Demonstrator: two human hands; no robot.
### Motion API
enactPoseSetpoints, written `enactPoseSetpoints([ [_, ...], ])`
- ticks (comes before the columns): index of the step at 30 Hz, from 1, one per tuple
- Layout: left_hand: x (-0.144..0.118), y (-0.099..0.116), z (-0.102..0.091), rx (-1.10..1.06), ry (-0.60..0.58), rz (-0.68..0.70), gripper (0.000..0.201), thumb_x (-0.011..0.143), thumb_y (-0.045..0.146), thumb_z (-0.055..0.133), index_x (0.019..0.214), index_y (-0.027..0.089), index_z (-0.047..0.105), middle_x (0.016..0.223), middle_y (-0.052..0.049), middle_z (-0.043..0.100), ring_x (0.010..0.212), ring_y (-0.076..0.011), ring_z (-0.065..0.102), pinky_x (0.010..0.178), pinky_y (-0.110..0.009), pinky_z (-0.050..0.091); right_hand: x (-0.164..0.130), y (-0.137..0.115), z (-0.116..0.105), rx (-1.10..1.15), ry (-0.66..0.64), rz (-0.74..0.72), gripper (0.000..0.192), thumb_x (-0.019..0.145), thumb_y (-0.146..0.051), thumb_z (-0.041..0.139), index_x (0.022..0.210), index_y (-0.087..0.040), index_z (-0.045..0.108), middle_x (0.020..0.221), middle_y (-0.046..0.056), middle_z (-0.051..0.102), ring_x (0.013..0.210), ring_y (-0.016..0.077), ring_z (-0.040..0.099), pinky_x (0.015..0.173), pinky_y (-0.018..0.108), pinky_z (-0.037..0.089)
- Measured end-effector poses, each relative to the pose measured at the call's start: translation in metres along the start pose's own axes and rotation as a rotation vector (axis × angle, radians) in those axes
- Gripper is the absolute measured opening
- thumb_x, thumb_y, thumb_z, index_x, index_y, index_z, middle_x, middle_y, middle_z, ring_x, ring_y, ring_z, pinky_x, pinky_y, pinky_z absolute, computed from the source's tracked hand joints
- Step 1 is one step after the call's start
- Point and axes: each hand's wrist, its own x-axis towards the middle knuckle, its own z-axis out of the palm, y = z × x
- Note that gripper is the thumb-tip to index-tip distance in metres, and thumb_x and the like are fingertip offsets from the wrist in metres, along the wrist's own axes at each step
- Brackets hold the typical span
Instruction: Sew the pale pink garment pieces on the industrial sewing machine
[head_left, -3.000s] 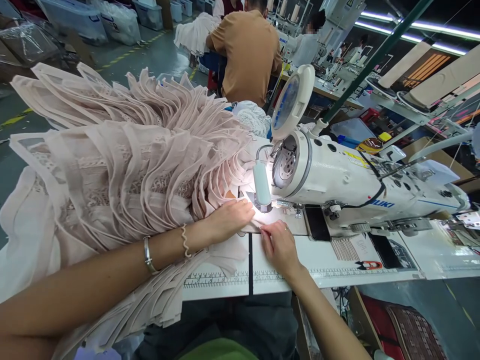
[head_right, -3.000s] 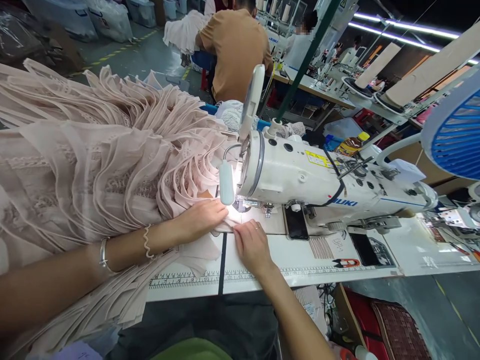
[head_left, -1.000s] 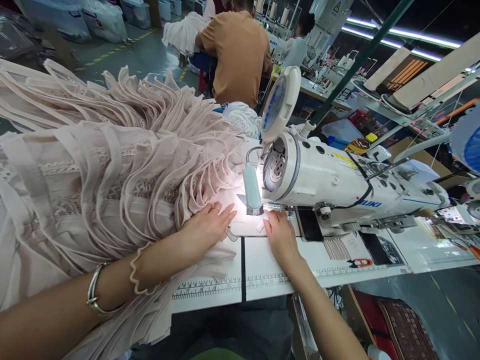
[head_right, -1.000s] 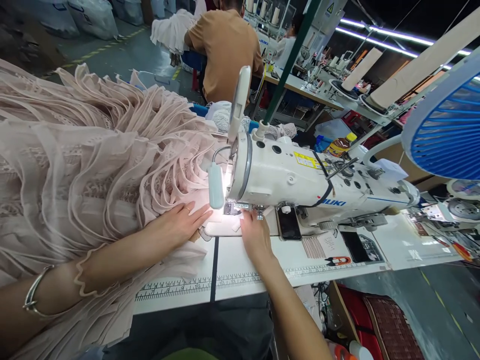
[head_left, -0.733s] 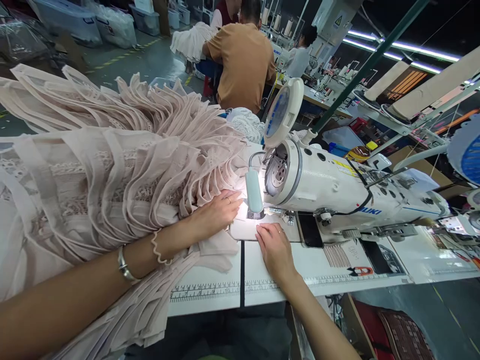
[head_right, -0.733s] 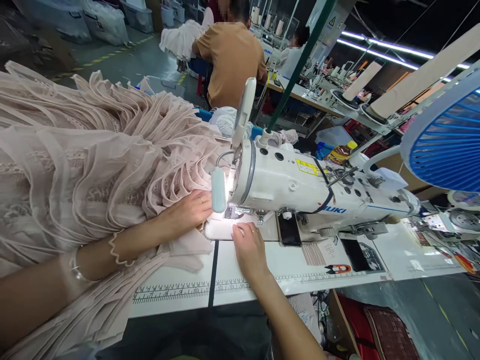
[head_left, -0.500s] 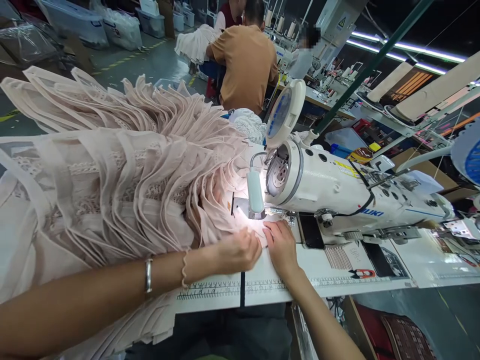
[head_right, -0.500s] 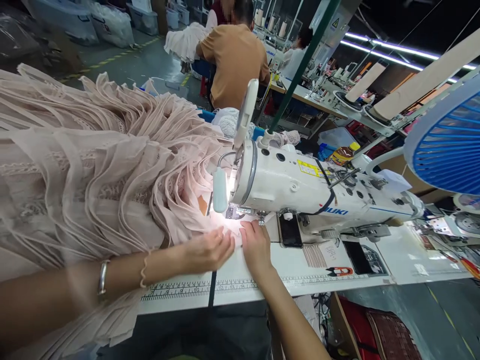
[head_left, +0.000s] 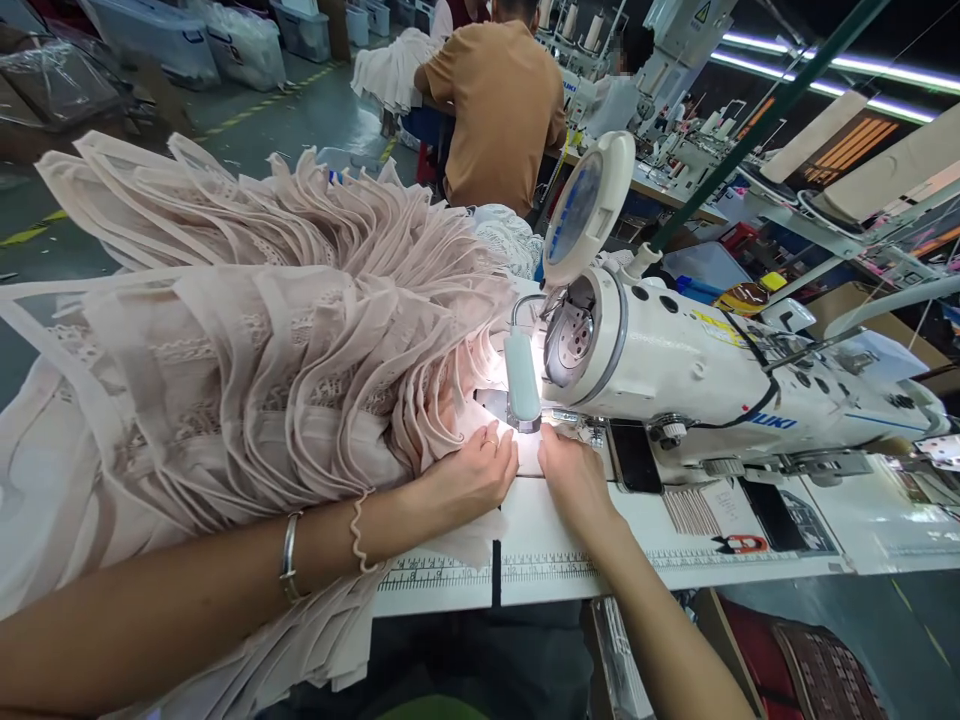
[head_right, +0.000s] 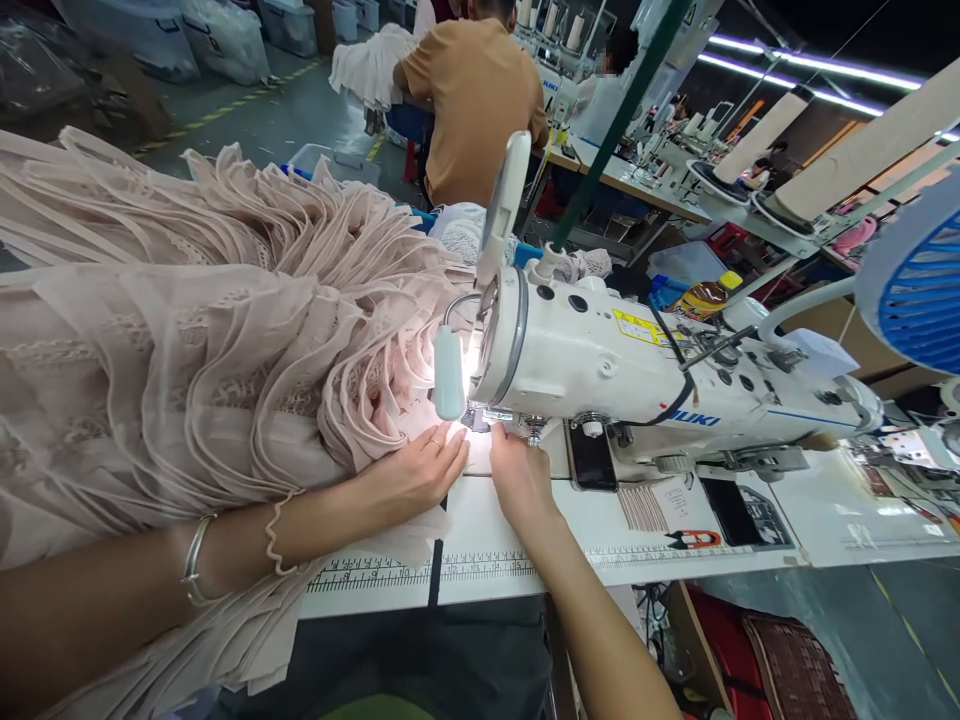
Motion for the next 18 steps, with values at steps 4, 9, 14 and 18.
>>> enactPoseSetpoints([
  [4, 0.002, -0.003, 0.002, -0.152, -0.025, -0.019, 0.033, 0.092, -0.001, 0.037, 0.115, 0.008, 0.058, 0.117, -0.017, 0.065, 0.106, -0.0231, 0.062, 0.096, -0.040, 0.046, 0.011, -0.012, 0.001, 0.081, -0.063, 0.021, 0.017, 0.097, -0.023, 0.042, 0.091, -0.020, 0.057, 0.061, 0.000, 0.059, 0.054, 0.0153, 0.053, 0.053, 0.027, 0.027],
  [9, 0.005, -0.020, 0.006, -0.466, 0.022, -0.285, 0.027, 0.090, -0.002, 0.040, 0.102, 0.011, 0.060, 0.101, -0.011, 0.068, 0.096, -0.0206, 0.064, 0.085, -0.034, 0.053, 0.003, -0.019, 0.016, 0.121, 0.110, 0.022, 0.013, 0.091, -0.019, 0.042, 0.091, -0.017, 0.055, 0.068, 0.005, 0.064, 0.060, 0.0182, 0.057, 0.056, 0.027, 0.031],
  [14, 0.001, -0.004, 0.011, -0.686, 0.221, -0.256, 0.034, 0.088, 0.000, 0.039, 0.113, 0.012, 0.060, 0.112, -0.008, 0.069, 0.106, -0.0174, 0.065, 0.094, -0.031, 0.052, -0.004, -0.015, 0.022, 0.225, 0.163, 0.043, 0.011, 0.085, -0.018, 0.041, 0.082, -0.021, 0.051, 0.056, 0.000, 0.057, 0.050, 0.0175, 0.051, 0.051, 0.027, 0.027],
  [18, -0.003, 0.012, 0.009, -0.423, 0.154, -0.146, 0.040, 0.089, 0.002, 0.043, 0.127, 0.004, 0.055, 0.127, -0.015, 0.064, 0.125, -0.0246, 0.057, 0.107, -0.036, 0.043, -0.004, -0.015, 0.019, 0.293, 0.172, 0.050, 0.013, 0.084, -0.018, 0.038, 0.082, -0.022, 0.050, 0.058, 0.000, 0.058, 0.050, 0.0177, 0.051, 0.050, 0.026, 0.028],
])
